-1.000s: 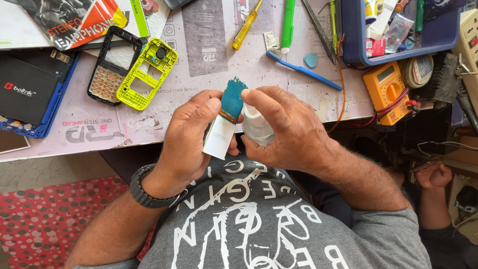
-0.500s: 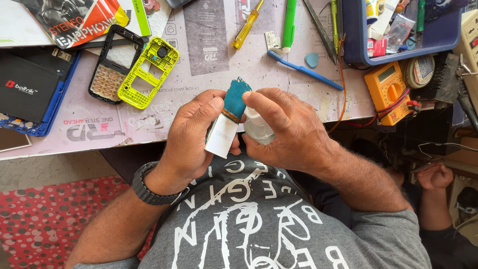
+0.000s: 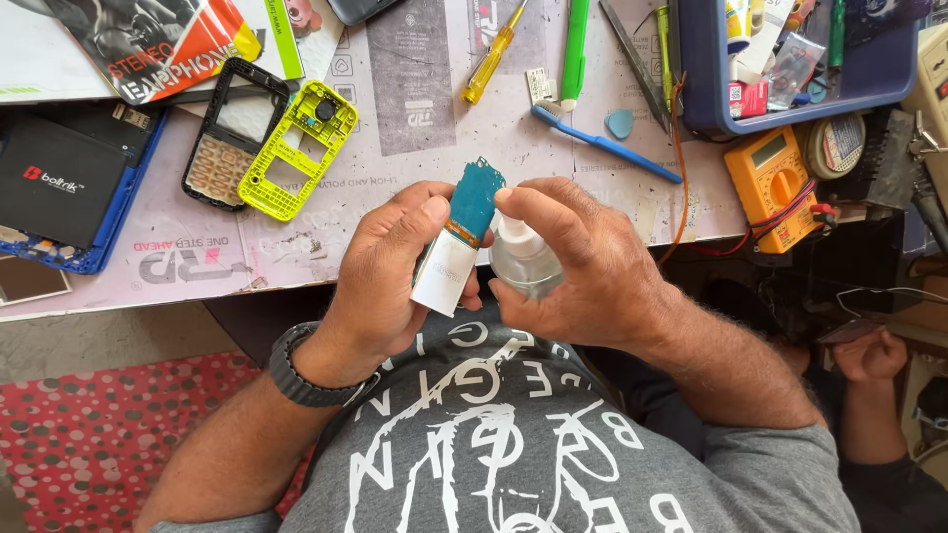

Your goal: The person cleans a small electronic component, likely a phone screen assembly, using a toothbrush and a spray bottle. They repeatedly spray liquid onto the component and scrub it with the toothbrush, occasionally using a utility knife to scrape the surface.

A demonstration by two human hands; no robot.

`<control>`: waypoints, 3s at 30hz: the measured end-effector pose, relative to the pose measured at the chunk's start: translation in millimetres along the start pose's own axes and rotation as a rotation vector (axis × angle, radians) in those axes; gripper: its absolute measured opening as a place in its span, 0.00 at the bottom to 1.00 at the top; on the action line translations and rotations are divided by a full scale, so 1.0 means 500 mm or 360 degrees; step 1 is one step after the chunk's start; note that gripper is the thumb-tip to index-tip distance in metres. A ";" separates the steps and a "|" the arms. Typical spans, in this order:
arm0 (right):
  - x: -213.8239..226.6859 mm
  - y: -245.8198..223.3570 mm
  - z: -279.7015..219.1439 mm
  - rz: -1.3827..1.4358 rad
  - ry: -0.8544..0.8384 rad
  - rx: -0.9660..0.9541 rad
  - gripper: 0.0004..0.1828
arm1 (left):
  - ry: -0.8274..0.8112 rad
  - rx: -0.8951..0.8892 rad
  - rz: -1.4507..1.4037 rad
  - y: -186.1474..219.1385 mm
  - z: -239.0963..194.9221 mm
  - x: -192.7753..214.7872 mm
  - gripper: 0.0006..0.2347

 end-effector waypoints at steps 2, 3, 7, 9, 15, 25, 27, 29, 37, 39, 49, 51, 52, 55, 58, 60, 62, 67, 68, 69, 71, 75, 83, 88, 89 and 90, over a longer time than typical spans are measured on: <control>0.002 -0.005 0.000 -0.0028 -0.0004 0.0000 0.47 | 0.0003 0.0010 -0.0012 0.000 0.000 -0.001 0.17; 0.001 -0.008 0.000 -0.0044 -0.0010 0.0004 0.47 | 0.0006 0.0015 -0.0017 0.000 0.001 -0.001 0.17; 0.000 -0.011 -0.005 -0.0028 -0.0017 -0.0011 0.47 | -0.0052 0.0007 -0.0113 -0.005 0.005 -0.003 0.17; -0.002 -0.012 -0.008 -0.0067 -0.0022 -0.0019 0.46 | -0.0085 0.0006 -0.0159 -0.010 0.005 -0.003 0.18; -0.006 -0.013 -0.003 -0.0135 -0.0033 -0.0039 0.45 | -0.0084 0.0017 -0.0124 -0.014 0.005 -0.003 0.18; 0.010 0.002 -0.028 -0.0143 0.0112 0.0009 0.43 | -0.0047 0.0077 -0.0099 -0.022 0.014 0.003 0.18; 0.049 -0.004 -0.047 -0.0174 0.0242 0.0053 0.43 | -0.0029 0.0083 -0.0073 -0.017 0.017 0.000 0.18; 0.118 -0.003 -0.082 -0.0334 0.0438 -0.0004 0.43 | 0.0002 0.0079 -0.0070 -0.008 0.020 0.003 0.18; 0.302 0.129 -0.321 -0.0833 0.1196 -0.0221 0.44 | 0.0147 -0.0121 -0.0347 -0.008 0.037 0.052 0.16; 0.303 0.163 -0.339 -0.0693 0.1390 -0.0184 0.43 | 0.0206 -0.0254 -0.0352 0.015 0.050 0.058 0.17; 0.209 0.040 -0.283 -0.1087 0.1508 0.0318 0.23 | 0.0139 -0.0298 0.0009 -0.005 0.051 0.061 0.18; 0.146 0.069 -0.224 -0.0925 0.0971 -0.0082 0.10 | 0.0107 -0.0227 -0.0029 -0.023 0.046 0.056 0.18; 0.129 0.097 -0.195 -0.0892 0.0803 -0.0208 0.09 | 0.0101 -0.0201 -0.0039 -0.026 0.045 0.056 0.19; 0.112 0.165 -0.119 -0.1036 0.0622 -0.0447 0.12 | 0.0116 -0.0117 -0.0101 -0.034 0.050 0.056 0.19; 0.102 0.167 -0.101 -0.1090 0.0641 -0.0435 0.12 | 0.0045 -0.0161 -0.0098 -0.029 0.046 0.054 0.20; 0.098 0.150 -0.111 -0.0828 0.0672 -0.0398 0.11 | 0.0051 -0.0127 -0.0117 -0.032 0.047 0.053 0.19; 0.092 0.127 -0.126 -0.0340 0.0703 -0.0374 0.13 | 0.0027 -0.0137 -0.0110 -0.022 0.049 0.050 0.20; 0.039 0.106 -0.114 0.0131 0.0417 -0.0350 0.19 | -0.0010 -0.0144 -0.0019 -0.013 0.058 0.038 0.20; 0.032 0.105 -0.108 0.0083 0.0352 -0.0354 0.21 | -0.0018 -0.0147 -0.0027 -0.012 0.057 0.037 0.20; 0.024 0.100 -0.104 0.0126 0.0305 -0.0321 0.21 | -0.0027 -0.0150 -0.0034 -0.012 0.057 0.037 0.19; 0.010 0.092 -0.093 0.0224 0.0203 -0.0247 0.22 | -0.0020 -0.0153 -0.0035 -0.012 0.058 0.039 0.19; 0.013 0.082 -0.084 0.0078 0.0335 -0.0174 0.22 | 0.0069 -0.0093 -0.0039 -0.022 0.061 0.040 0.18; 0.021 0.090 -0.083 0.0150 0.0284 -0.0215 0.21 | 0.0133 -0.0093 -0.0048 -0.015 0.062 0.046 0.17; 0.013 0.088 -0.093 0.0118 0.0296 -0.0162 0.21 | 0.0006 -0.0119 -0.0029 -0.018 0.066 0.027 0.19; 0.015 0.087 -0.091 0.0111 0.0317 -0.0142 0.21 | 0.0009 -0.0120 -0.0043 -0.016 0.068 0.024 0.19; 0.013 0.088 -0.089 0.0150 0.0306 -0.0146 0.21 | 0.0019 -0.0121 -0.0054 -0.012 0.067 0.024 0.18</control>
Point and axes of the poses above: each hand's wrist, its own z-axis towards the middle knuckle, its own x-axis out of the back of the hand, y = z × x, the point moved 7 cm from there along z, towards the middle knuckle, and after that the axes turned 15 degrees about z, right-handed, at the moved point
